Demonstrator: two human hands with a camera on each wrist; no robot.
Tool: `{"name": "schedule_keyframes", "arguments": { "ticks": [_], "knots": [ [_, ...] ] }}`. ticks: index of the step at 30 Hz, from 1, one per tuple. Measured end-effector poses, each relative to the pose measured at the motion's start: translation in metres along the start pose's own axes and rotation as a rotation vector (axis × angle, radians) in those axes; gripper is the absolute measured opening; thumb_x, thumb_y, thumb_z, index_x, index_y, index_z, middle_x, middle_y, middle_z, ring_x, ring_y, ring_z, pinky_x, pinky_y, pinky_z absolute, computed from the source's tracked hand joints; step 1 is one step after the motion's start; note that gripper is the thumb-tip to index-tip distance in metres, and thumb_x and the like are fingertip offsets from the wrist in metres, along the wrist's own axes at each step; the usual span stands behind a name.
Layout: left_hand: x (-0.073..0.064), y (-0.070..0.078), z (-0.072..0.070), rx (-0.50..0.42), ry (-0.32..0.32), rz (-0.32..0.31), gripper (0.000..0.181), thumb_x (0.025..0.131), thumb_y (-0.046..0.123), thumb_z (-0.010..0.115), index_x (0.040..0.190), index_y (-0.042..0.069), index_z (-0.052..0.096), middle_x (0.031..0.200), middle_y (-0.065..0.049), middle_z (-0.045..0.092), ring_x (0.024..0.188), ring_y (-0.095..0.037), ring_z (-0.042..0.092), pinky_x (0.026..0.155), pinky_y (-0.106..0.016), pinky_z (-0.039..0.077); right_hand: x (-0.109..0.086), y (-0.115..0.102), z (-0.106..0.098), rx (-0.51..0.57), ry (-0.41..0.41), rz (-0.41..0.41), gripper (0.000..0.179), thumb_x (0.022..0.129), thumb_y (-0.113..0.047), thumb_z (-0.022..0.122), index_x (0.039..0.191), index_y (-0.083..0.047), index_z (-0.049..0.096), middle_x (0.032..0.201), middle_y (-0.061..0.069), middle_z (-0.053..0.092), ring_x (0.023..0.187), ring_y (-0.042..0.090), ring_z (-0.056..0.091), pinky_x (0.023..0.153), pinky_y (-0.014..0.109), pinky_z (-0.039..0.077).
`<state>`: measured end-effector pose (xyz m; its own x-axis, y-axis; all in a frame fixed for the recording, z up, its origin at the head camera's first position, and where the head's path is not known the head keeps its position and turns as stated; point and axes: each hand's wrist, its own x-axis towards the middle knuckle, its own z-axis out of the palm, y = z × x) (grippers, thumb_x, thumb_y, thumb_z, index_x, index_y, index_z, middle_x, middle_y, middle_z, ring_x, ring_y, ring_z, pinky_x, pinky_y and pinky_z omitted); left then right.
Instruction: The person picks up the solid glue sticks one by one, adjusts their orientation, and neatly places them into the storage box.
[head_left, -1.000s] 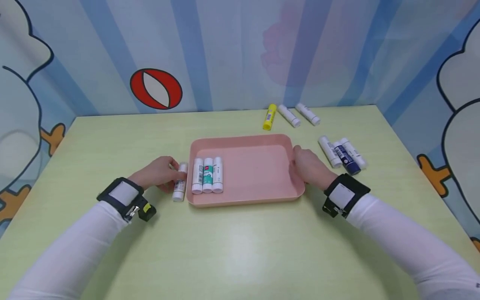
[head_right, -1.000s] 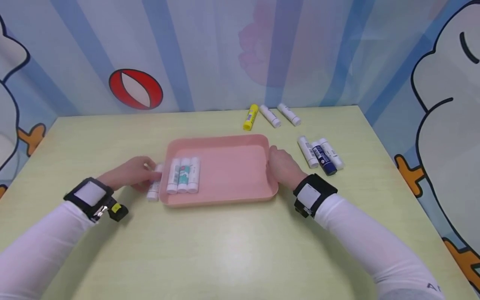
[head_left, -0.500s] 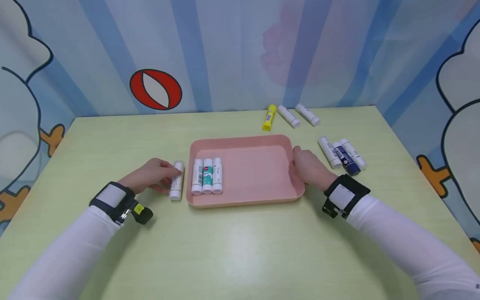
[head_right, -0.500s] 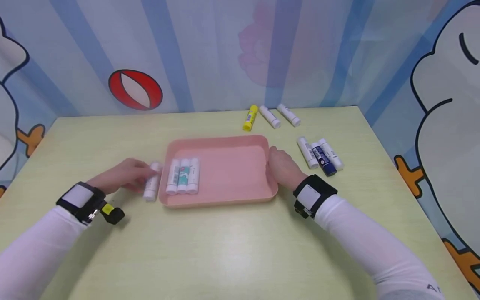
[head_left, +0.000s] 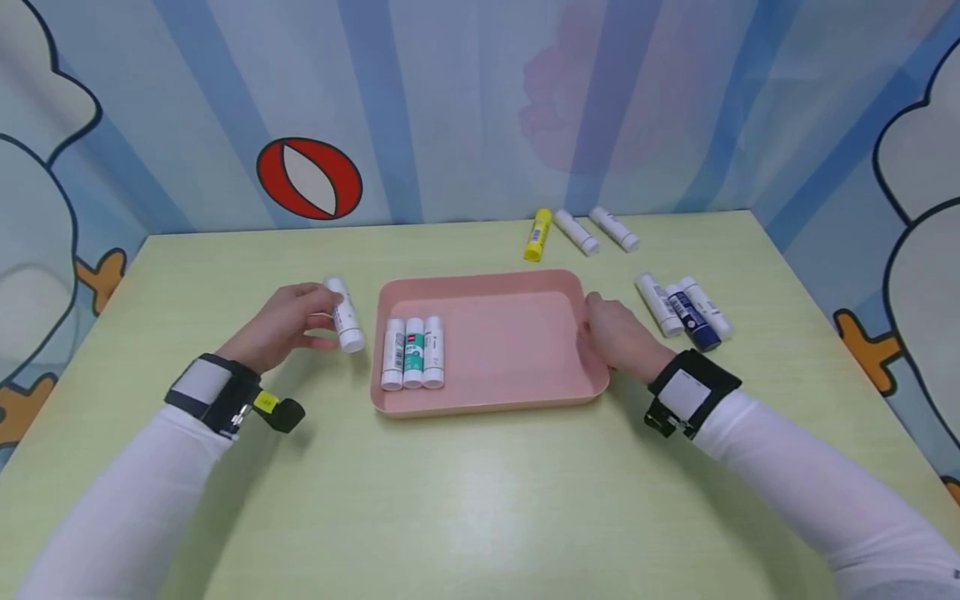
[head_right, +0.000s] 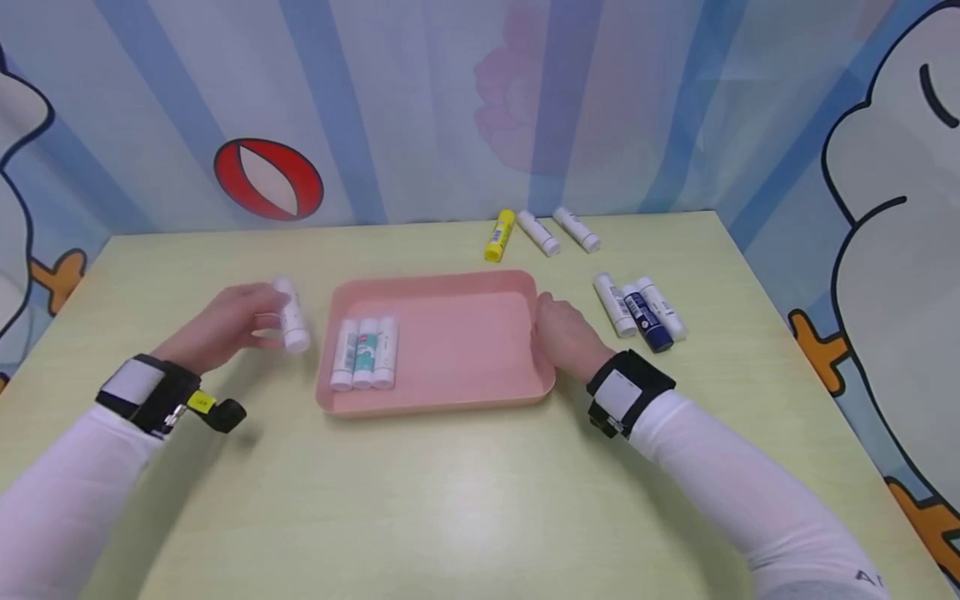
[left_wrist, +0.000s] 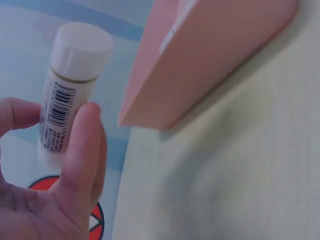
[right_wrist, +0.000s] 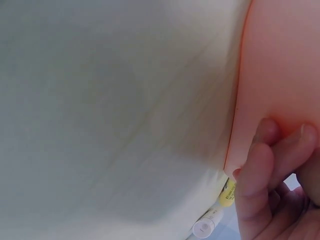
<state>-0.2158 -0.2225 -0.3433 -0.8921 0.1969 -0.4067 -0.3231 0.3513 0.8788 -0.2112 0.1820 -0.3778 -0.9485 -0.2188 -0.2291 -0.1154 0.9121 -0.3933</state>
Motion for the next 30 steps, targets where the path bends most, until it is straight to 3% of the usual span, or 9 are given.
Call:
{"name": "schedule_keyframes", "arguments": {
  "ticks": [4,9,19,23,30],
  "knots": [
    [0.004,0.015,0.013,-0.02,0.01,0.056,0.066,0.09,0.039,0.05,0.139,0.007,0.019,0.129,-0.017,0.035,0.105,-0.029,0.047,0.079,-0.036,0.046,0.0,0.0,0.0,-0.004,0.007,-0.005,0.021,0.092,-0.012,0.04,0.107,0.003,0.039,0.078,0.012,0.05,0.063,0.02,0.052,0.049,0.027,0.043],
    [0.015,0.03,0.032,0.038,-0.021,0.108,0.059,0.09,0.035,0.051,0.135,0.009,0.024,0.123,-0.017,0.042,0.1,-0.03,0.052,0.076,-0.037,0.048,-0.001,-0.001,0.0,-0.003,0.01,-0.005,0.02,0.092,-0.011,0.04,0.106,0.003,0.039,0.078,0.013,0.05,0.063,0.02,0.052,0.049,0.028,0.042],
    [0.026,0.053,0.073,0.207,-0.123,0.122,0.054,0.087,0.029,0.057,0.13,0.01,0.029,0.109,-0.017,0.051,0.087,-0.029,0.058,0.069,-0.036,0.05,-0.002,-0.003,-0.001,-0.002,0.002,-0.004,0.022,0.092,-0.011,0.04,0.108,0.004,0.039,0.079,0.013,0.05,0.064,0.02,0.052,0.05,0.028,0.042],
    [0.028,0.062,0.091,0.325,-0.158,0.126,0.049,0.088,0.026,0.056,0.127,0.011,0.03,0.11,-0.015,0.05,0.083,-0.028,0.059,0.065,-0.035,0.05,-0.002,-0.002,-0.002,-0.001,0.005,-0.008,0.021,0.092,-0.011,0.04,0.107,0.004,0.039,0.079,0.013,0.051,0.064,0.02,0.052,0.05,0.028,0.042],
    [0.031,0.073,0.116,0.703,-0.174,0.119,0.053,0.087,0.03,0.057,0.129,0.01,0.031,0.103,-0.01,0.052,0.075,-0.021,0.058,0.059,-0.029,0.048,0.0,-0.001,-0.001,-0.009,0.008,-0.005,0.021,0.092,-0.012,0.04,0.106,0.003,0.039,0.078,0.013,0.05,0.064,0.021,0.052,0.049,0.028,0.043]
  ]
}}
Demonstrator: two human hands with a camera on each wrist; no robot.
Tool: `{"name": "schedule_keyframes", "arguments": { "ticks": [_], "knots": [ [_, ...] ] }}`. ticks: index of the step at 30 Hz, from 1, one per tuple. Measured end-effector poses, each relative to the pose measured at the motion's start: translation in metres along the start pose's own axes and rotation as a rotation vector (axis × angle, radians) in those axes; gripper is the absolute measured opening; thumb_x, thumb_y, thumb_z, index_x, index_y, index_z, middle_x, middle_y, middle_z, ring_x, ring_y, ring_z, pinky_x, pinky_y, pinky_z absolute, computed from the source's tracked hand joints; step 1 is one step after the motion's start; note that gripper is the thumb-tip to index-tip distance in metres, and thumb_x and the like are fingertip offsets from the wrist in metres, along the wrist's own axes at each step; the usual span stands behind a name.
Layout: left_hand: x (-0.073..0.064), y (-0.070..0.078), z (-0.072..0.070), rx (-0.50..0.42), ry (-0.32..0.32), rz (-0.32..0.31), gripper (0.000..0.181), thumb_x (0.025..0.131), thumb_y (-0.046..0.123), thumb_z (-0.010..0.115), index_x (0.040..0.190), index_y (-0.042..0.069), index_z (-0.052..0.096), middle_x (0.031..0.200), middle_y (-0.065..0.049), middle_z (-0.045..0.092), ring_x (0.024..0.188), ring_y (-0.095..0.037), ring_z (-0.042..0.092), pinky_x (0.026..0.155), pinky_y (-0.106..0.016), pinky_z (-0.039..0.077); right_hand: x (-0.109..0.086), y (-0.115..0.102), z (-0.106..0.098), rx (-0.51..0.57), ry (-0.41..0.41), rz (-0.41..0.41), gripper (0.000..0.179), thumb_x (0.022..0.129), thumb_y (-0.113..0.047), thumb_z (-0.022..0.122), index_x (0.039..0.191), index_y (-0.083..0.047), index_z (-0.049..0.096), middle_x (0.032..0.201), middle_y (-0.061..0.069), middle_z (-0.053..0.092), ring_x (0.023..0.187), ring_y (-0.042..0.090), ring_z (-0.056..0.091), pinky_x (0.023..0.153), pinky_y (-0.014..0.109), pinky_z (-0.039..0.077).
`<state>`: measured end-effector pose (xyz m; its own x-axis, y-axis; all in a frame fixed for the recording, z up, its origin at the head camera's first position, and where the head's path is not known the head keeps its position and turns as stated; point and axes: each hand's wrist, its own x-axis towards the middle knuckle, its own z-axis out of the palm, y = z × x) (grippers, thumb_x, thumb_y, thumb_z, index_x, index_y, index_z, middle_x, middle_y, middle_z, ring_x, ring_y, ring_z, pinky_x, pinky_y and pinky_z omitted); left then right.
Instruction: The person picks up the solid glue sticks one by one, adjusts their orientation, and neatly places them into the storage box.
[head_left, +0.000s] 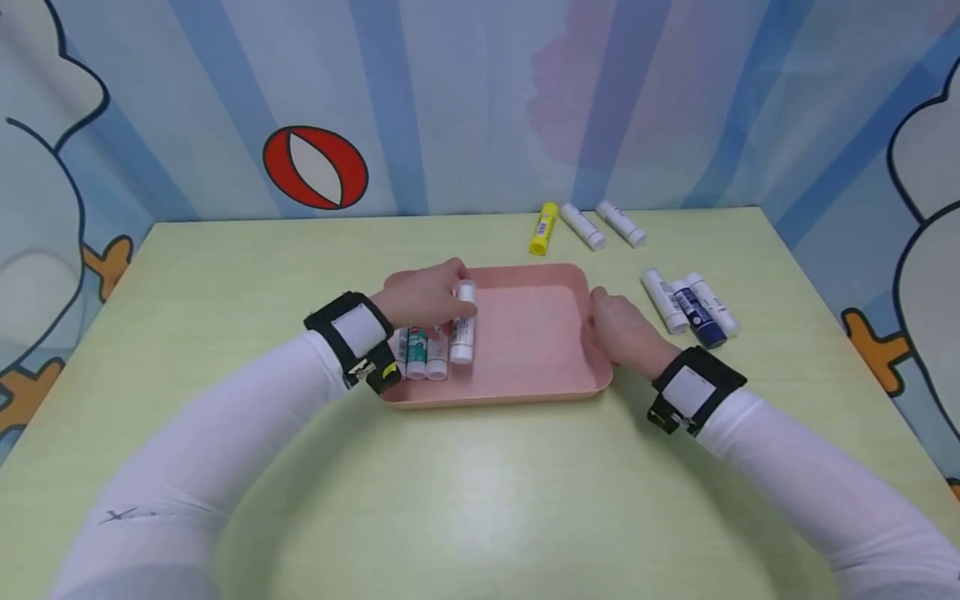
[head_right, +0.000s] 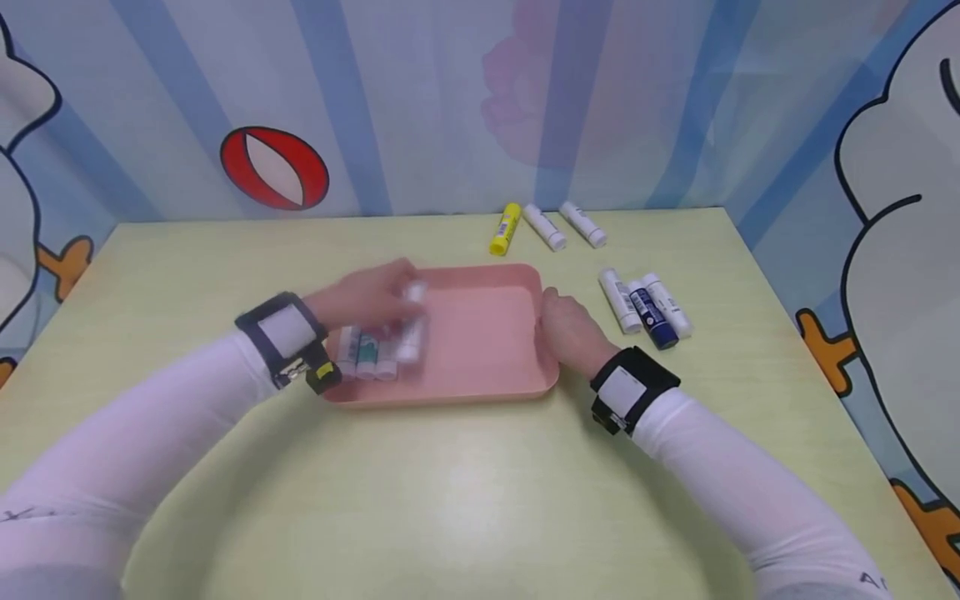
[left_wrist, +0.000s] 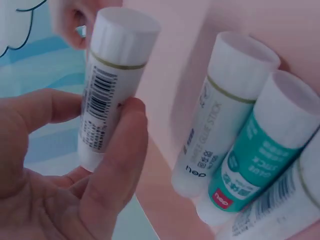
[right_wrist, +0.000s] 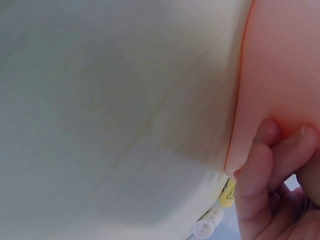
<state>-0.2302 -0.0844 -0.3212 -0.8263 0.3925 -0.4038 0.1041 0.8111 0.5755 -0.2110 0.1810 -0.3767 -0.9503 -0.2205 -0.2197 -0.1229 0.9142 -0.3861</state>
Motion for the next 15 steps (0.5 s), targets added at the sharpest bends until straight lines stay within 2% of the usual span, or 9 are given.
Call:
{"name": "schedule_keyframes", "arguments": {
  "ticks": [5,10,15],
  "knots": [
    [0.011,0.005,0.01,0.163,-0.006,-0.02,0.046,0.086,0.028,0.056,0.124,0.01,0.037,0.095,-0.008,0.055,0.074,-0.018,0.057,0.058,-0.026,0.047,0.0,0.0,0.0,-0.006,0.003,0.003,0.023,0.092,-0.012,0.04,0.107,0.004,0.039,0.08,0.014,0.05,0.065,0.021,0.052,0.05,0.028,0.042],
    [0.017,0.005,0.018,0.223,0.015,-0.005,0.033,0.085,0.023,0.056,0.112,0.008,0.044,0.09,-0.008,0.055,0.072,-0.018,0.056,0.057,-0.027,0.046,-0.001,0.0,0.0,-0.001,0.003,0.003,0.023,0.092,-0.012,0.04,0.107,0.004,0.039,0.079,0.013,0.05,0.065,0.021,0.052,0.05,0.028,0.042],
    [0.023,0.001,0.022,0.276,0.014,-0.014,0.041,0.085,0.024,0.058,0.117,0.005,0.041,0.095,-0.007,0.053,0.08,-0.018,0.054,0.064,-0.026,0.044,-0.001,-0.001,-0.001,-0.001,0.004,0.001,0.022,0.092,-0.012,0.04,0.106,0.004,0.039,0.079,0.014,0.05,0.065,0.021,0.052,0.05,0.028,0.042]
  ]
}}
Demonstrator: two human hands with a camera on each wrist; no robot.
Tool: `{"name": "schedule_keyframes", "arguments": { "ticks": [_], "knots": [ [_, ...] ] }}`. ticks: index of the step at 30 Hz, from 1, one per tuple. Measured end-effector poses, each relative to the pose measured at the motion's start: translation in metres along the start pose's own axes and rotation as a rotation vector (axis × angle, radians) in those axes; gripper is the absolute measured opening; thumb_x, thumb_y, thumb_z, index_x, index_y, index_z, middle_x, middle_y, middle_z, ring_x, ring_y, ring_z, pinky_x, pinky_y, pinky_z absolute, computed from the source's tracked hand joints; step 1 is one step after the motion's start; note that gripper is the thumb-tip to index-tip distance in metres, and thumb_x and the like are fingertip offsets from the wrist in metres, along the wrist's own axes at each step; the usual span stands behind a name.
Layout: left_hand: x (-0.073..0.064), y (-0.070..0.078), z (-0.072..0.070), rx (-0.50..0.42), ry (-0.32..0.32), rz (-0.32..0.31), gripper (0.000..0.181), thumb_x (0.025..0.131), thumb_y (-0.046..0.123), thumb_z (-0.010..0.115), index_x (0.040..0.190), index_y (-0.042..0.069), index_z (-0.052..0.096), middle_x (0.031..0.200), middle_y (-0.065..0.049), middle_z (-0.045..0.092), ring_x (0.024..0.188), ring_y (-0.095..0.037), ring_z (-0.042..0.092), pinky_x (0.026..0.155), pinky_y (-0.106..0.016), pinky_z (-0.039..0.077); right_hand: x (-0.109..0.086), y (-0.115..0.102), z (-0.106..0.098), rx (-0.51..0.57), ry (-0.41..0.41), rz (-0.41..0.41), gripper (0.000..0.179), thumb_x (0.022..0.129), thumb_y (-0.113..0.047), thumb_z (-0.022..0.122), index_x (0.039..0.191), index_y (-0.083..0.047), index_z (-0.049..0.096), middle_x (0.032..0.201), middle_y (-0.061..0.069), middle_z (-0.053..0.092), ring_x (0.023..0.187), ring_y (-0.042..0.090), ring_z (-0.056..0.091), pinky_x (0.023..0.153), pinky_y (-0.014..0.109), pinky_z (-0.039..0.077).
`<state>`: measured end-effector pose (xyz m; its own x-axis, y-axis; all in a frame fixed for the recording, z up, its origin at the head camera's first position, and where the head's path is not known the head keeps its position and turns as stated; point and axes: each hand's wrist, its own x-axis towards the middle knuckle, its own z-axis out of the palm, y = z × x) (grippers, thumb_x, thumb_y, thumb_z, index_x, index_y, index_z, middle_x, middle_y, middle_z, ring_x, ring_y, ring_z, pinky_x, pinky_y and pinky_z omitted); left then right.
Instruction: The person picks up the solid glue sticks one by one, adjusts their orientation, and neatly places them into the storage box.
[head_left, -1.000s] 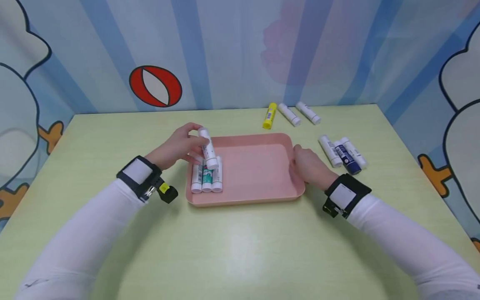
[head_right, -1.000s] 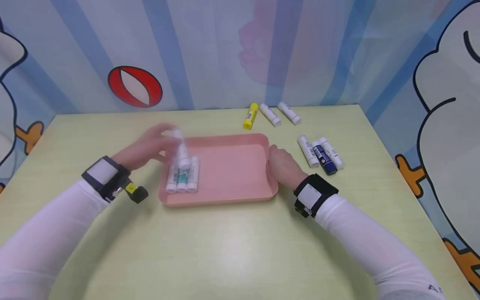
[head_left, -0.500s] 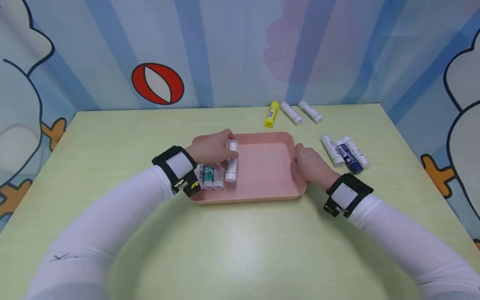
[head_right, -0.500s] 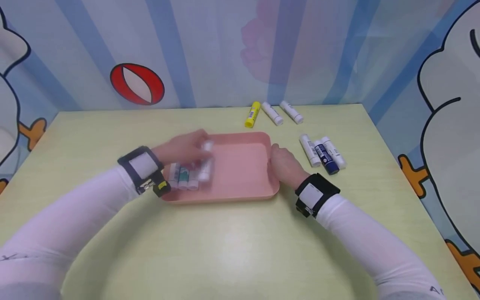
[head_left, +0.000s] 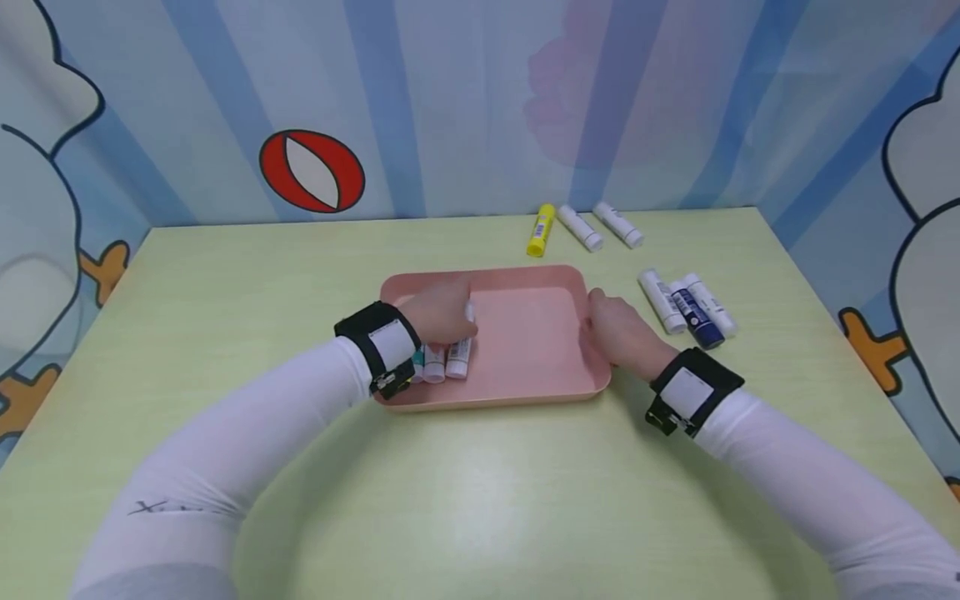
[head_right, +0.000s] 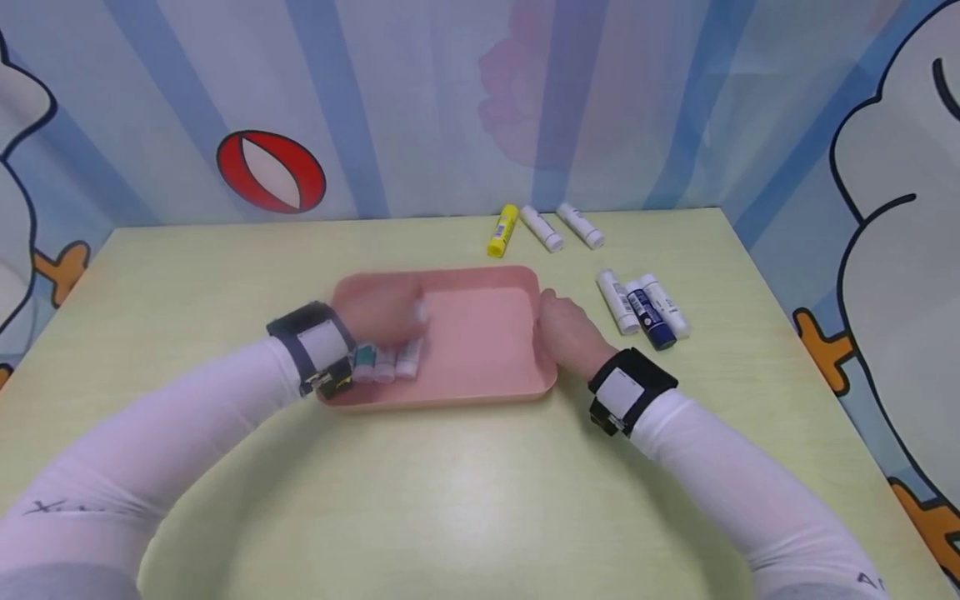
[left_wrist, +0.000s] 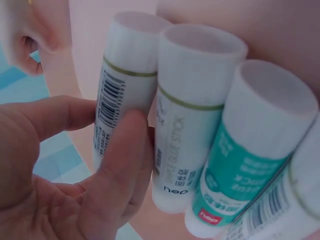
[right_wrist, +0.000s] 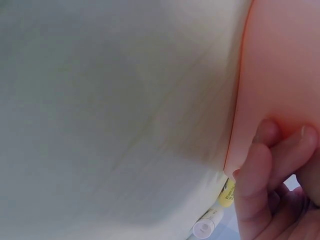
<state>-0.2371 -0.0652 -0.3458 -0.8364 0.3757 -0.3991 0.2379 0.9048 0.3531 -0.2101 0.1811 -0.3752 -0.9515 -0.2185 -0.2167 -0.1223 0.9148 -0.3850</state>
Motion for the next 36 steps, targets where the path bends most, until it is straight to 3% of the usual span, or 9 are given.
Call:
{"name": "schedule_keyframes", "arguments": {
  "ticks": [3,7,14,23,31,34,36],
  "knots": [
    [0.0013,-0.0003,0.0021,0.007,0.004,-0.015,0.042,0.084,0.025,0.06,0.116,0.005,0.041,0.094,-0.008,0.054,0.079,-0.018,0.054,0.065,-0.027,0.044,0.0002,-0.0006,0.0001,-0.003,0.0,-0.001,0.022,0.092,-0.012,0.04,0.106,0.004,0.038,0.079,0.014,0.05,0.065,0.021,0.052,0.05,0.028,0.042],
    [0.0007,0.0008,0.0051,0.042,0.019,-0.018,0.031,0.084,0.025,0.06,0.104,0.006,0.046,0.084,-0.008,0.056,0.072,-0.018,0.054,0.062,-0.026,0.043,0.0004,-0.001,0.0003,0.006,0.0,-0.004,0.021,0.092,-0.012,0.04,0.106,0.004,0.039,0.079,0.013,0.05,0.065,0.021,0.051,0.05,0.028,0.042],
    [-0.004,0.007,0.009,0.115,0.04,0.026,0.014,0.084,0.016,0.057,0.087,0.004,0.053,0.074,-0.008,0.055,0.063,-0.019,0.052,0.056,-0.027,0.041,-0.0016,-0.0011,-0.0003,0.032,-0.009,-0.004,0.02,0.093,-0.012,0.039,0.106,0.003,0.039,0.079,0.013,0.05,0.064,0.021,0.051,0.05,0.029,0.042],
    [-0.0033,0.0065,0.007,0.135,0.064,-0.01,0.01,0.085,0.015,0.054,0.09,0.007,0.053,0.079,-0.006,0.057,0.069,-0.019,0.053,0.063,-0.027,0.041,-0.0035,0.0004,-0.0011,0.046,-0.016,0.012,0.021,0.093,-0.011,0.038,0.108,0.003,0.038,0.079,0.013,0.05,0.063,0.02,0.051,0.05,0.029,0.043],
    [-0.0038,0.0053,0.0055,0.143,0.058,0.009,0.007,0.085,0.013,0.053,0.087,0.006,0.055,0.077,-0.007,0.056,0.068,-0.019,0.052,0.062,-0.027,0.04,-0.0016,0.0007,0.0008,0.047,-0.016,0.009,0.022,0.093,-0.012,0.038,0.108,0.003,0.038,0.08,0.013,0.049,0.063,0.021,0.051,0.05,0.029,0.042],
    [-0.0016,0.0014,0.005,0.139,0.052,0.021,0.012,0.086,0.018,0.054,0.087,0.005,0.056,0.075,-0.008,0.055,0.066,-0.019,0.053,0.062,-0.028,0.041,-0.0013,0.0007,0.0009,0.04,-0.011,0.005,0.022,0.093,-0.012,0.039,0.108,0.003,0.038,0.08,0.013,0.05,0.064,0.021,0.051,0.05,0.029,0.042],
    [-0.0027,-0.0017,0.0012,0.135,0.066,0.019,0.026,0.087,0.025,0.055,0.1,0.003,0.055,0.08,-0.007,0.056,0.066,-0.017,0.054,0.065,-0.028,0.044,-0.0012,0.0003,0.0008,0.036,-0.006,0.002,0.022,0.093,-0.012,0.039,0.108,0.003,0.038,0.08,0.013,0.05,0.064,0.021,0.051,0.05,0.029,0.042]
  ]
}}
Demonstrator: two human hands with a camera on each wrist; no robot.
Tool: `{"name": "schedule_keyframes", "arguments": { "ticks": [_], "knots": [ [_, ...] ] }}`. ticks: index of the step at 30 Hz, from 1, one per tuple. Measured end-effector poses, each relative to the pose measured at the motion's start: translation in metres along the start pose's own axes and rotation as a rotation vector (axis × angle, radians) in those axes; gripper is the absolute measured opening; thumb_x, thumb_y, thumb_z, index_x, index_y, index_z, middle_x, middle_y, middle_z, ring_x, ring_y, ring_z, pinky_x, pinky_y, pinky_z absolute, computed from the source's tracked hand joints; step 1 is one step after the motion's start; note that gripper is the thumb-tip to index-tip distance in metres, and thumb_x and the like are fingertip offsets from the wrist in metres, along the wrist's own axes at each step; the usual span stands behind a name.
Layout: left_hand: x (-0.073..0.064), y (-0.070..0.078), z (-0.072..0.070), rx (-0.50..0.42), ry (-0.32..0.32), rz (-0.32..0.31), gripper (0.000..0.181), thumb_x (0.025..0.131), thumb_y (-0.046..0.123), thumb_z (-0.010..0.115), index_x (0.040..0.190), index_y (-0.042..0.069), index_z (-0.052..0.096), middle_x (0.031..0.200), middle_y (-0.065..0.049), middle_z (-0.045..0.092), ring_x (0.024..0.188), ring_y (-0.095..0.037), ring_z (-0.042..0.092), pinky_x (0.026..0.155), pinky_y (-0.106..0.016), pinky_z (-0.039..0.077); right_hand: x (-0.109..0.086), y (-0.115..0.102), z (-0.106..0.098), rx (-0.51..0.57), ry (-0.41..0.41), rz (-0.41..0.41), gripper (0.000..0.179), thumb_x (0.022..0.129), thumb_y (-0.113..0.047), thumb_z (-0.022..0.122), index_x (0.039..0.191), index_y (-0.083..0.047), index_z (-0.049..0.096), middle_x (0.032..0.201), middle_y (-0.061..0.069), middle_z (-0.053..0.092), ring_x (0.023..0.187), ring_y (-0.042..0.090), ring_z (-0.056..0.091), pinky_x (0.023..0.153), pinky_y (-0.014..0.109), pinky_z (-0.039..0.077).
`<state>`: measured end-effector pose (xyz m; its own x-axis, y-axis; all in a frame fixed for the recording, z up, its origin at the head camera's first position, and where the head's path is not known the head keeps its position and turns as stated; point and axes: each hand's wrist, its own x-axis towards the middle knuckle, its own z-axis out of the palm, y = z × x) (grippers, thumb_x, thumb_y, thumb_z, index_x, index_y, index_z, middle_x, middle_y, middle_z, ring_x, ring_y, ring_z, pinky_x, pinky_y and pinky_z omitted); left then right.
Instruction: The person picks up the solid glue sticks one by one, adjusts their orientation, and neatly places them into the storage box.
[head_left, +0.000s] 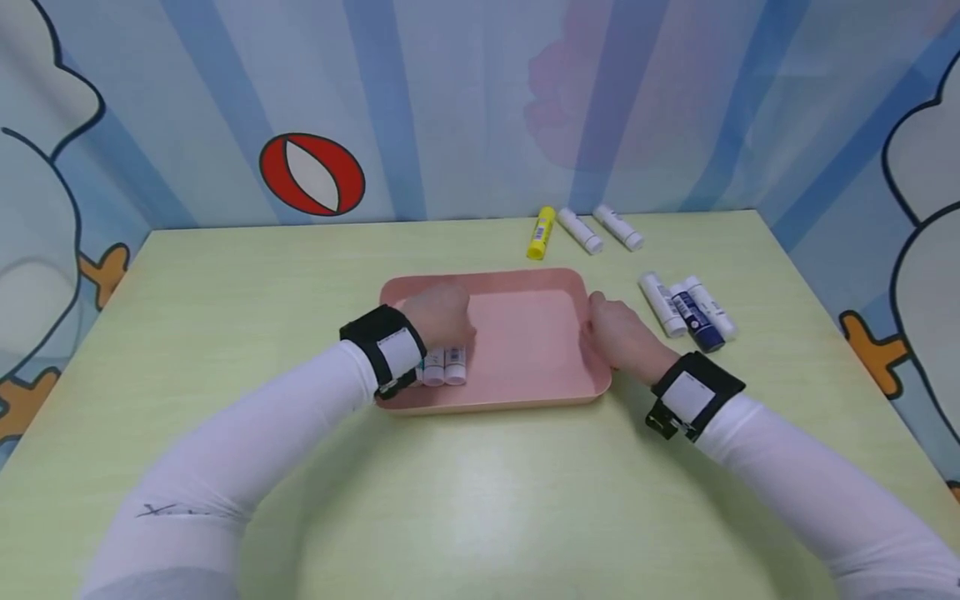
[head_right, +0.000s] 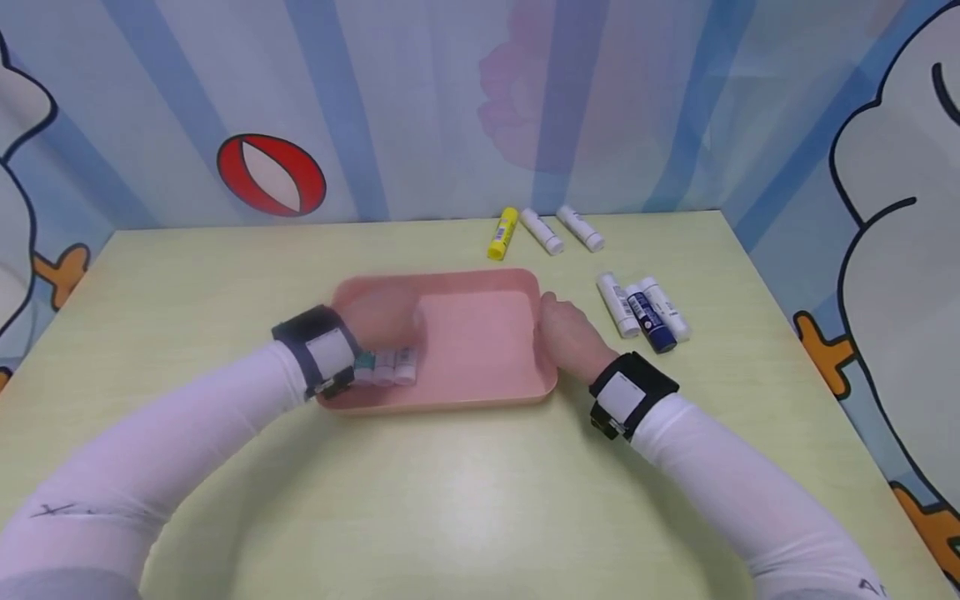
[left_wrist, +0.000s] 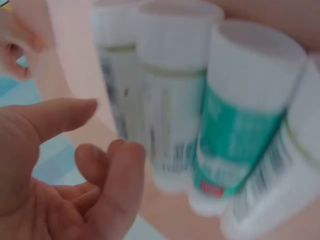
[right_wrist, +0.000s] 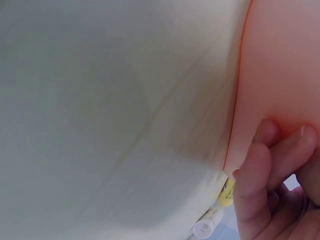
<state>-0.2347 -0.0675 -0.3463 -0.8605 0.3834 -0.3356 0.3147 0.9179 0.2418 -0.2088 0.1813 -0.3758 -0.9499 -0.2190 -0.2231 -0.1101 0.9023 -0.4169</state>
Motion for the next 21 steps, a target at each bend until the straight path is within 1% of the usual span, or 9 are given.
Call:
{"name": "schedule_keyframes", "arguments": {
  "ticks": [3,5,7,9,13,15,16,19,21],
  "knots": [
    [-0.006,-0.008,-0.01,-0.02,0.062,-0.005,0.046,0.088,0.037,0.053,0.117,0.002,0.046,0.081,-0.008,0.057,0.066,-0.016,0.056,0.065,-0.029,0.046,0.0,0.0,0.0,0.0,0.007,-0.001,0.022,0.093,-0.012,0.039,0.108,0.003,0.038,0.079,0.013,0.05,0.064,0.02,0.051,0.05,0.029,0.042],
    [-0.013,-0.013,-0.02,-0.063,0.128,-0.019,0.054,0.088,0.04,0.052,0.127,0.005,0.038,0.081,-0.007,0.057,0.066,-0.016,0.056,0.064,-0.03,0.046,-0.001,-0.001,0.0,0.004,0.008,-0.001,0.022,0.093,-0.012,0.039,0.108,0.003,0.038,0.079,0.013,0.05,0.063,0.02,0.051,0.05,0.029,0.042],
    [-0.02,-0.021,-0.029,-0.097,0.19,-0.021,0.052,0.088,0.041,0.051,0.126,0.008,0.038,0.078,-0.006,0.056,0.065,-0.017,0.055,0.06,-0.03,0.045,-0.001,-0.001,-0.001,0.004,0.007,0.001,0.022,0.093,-0.012,0.04,0.109,0.003,0.038,0.079,0.013,0.05,0.062,0.02,0.051,0.049,0.029,0.042],
    [-0.028,-0.029,-0.036,-0.122,0.238,-0.039,0.053,0.088,0.042,0.052,0.127,0.011,0.038,0.08,-0.005,0.056,0.067,-0.018,0.054,0.059,-0.03,0.044,-0.001,-0.001,-0.001,0.007,0.001,0.007,0.022,0.093,-0.012,0.04,0.109,0.002,0.038,0.079,0.013,0.05,0.061,0.02,0.051,0.049,0.029,0.042],
    [-0.042,-0.05,-0.043,-0.109,0.311,-0.083,0.055,0.086,0.044,0.054,0.126,0.01,0.038,0.092,-0.007,0.057,0.071,-0.02,0.054,0.06,-0.031,0.045,-0.001,-0.002,-0.002,0.014,-0.01,0.021,0.021,0.093,-0.013,0.039,0.108,0.001,0.038,0.079,0.013,0.05,0.061,0.02,0.051,0.049,0.029,0.042],
    [-0.049,-0.062,-0.041,-0.118,0.303,-0.118,0.057,0.086,0.043,0.054,0.127,0.007,0.038,0.094,-0.01,0.057,0.072,-0.021,0.054,0.061,-0.032,0.046,-0.001,-0.002,-0.002,0.014,-0.013,0.022,0.02,0.093,-0.013,0.039,0.108,0.001,0.038,0.079,0.013,0.05,0.061,0.02,0.051,0.049,0.029,0.042],
    [-0.053,-0.068,-0.039,-0.136,0.279,-0.138,0.057,0.087,0.042,0.054,0.127,0.006,0.038,0.095,-0.011,0.056,0.074,-0.022,0.054,0.062,-0.032,0.046,-0.001,-0.002,-0.002,0.014,-0.012,0.02,0.02,0.093,-0.013,0.039,0.107,0.001,0.038,0.078,0.013,0.05,0.061,0.02,0.051,0.049,0.029,0.042],
    [-0.061,-0.082,-0.03,-0.239,0.153,-0.189,0.059,0.088,0.041,0.054,0.128,0.002,0.037,0.094,-0.013,0.056,0.075,-0.023,0.055,0.062,-0.03,0.046,-0.001,-0.001,-0.001,0.01,-0.006,0.006,0.019,0.093,-0.012,0.039,0.106,0.001,0.038,0.077,0.013,0.05,0.06,0.02,0.051,0.049,0.029,0.042],
    [-0.065,-0.088,-0.022,-0.337,0.065,-0.216,0.058,0.088,0.04,0.053,0.129,0.001,0.037,0.094,-0.014,0.057,0.075,-0.023,0.056,0.062,-0.029,0.047,-0.001,0.0,-0.001,0.009,0.0,-0.003,0.018,0.093,-0.012,0.039,0.104,0.001,0.038,0.077,0.012,0.05,0.06,0.02,0.05,0.049,0.029,0.042]
  ]
}}
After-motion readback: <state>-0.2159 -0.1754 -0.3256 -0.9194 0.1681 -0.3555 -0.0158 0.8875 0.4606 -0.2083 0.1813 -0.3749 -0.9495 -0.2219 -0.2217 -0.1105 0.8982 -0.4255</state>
